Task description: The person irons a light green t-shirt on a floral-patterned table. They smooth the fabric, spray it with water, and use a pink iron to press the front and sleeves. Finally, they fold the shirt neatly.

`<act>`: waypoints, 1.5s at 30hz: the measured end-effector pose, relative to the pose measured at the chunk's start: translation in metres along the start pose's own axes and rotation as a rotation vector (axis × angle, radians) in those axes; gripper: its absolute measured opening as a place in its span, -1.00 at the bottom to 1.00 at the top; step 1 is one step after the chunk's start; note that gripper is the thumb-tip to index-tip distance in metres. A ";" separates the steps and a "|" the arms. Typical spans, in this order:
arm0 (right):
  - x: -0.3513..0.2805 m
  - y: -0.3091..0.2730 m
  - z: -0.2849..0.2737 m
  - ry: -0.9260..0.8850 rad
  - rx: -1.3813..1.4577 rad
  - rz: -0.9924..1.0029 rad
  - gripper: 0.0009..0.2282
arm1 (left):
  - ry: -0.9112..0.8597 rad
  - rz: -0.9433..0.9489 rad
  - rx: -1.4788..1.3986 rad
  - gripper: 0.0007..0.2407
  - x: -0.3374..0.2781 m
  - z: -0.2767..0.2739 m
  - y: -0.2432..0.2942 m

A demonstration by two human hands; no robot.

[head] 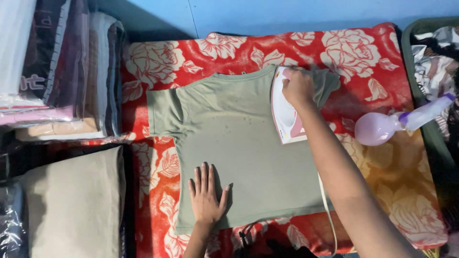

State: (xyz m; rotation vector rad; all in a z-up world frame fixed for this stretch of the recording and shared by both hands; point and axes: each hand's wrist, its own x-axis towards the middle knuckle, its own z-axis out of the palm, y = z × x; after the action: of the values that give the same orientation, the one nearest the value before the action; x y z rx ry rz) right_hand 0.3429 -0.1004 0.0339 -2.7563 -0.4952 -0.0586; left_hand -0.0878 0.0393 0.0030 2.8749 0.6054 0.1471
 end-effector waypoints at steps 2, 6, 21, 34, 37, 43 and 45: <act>-0.022 -0.010 -0.019 -0.081 0.008 -0.004 -0.84 | 0.018 -0.001 -0.062 -0.32 0.005 -0.005 0.000; -0.102 -0.004 -0.032 -0.100 0.122 -0.052 -0.76 | 0.084 -0.040 -0.094 -0.38 0.013 0.000 0.001; -0.022 0.014 0.000 -0.035 -0.072 0.079 -0.79 | -0.167 -0.129 -0.076 -0.22 0.032 -0.005 0.001; -0.177 -0.066 -0.064 0.116 0.122 -0.584 -0.71 | -0.183 -0.160 -0.116 -0.12 0.027 -0.009 0.000; -0.124 -0.075 -0.039 0.233 0.009 -0.670 -0.63 | -0.191 -0.172 -0.096 -0.09 0.028 -0.012 0.000; -0.072 -0.095 -0.015 0.289 -0.040 -0.975 -0.61 | -0.184 -0.185 -0.087 -0.09 0.028 -0.009 0.000; -0.065 -0.104 -0.014 0.286 -0.044 -1.063 -0.62 | -0.183 -0.184 -0.083 -0.09 0.029 -0.010 0.000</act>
State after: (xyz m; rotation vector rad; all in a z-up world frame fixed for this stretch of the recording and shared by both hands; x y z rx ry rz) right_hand 0.2467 -0.0348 0.0742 -2.1385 -1.7787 -0.6905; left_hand -0.0626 0.0532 0.0138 2.6968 0.8020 -0.1145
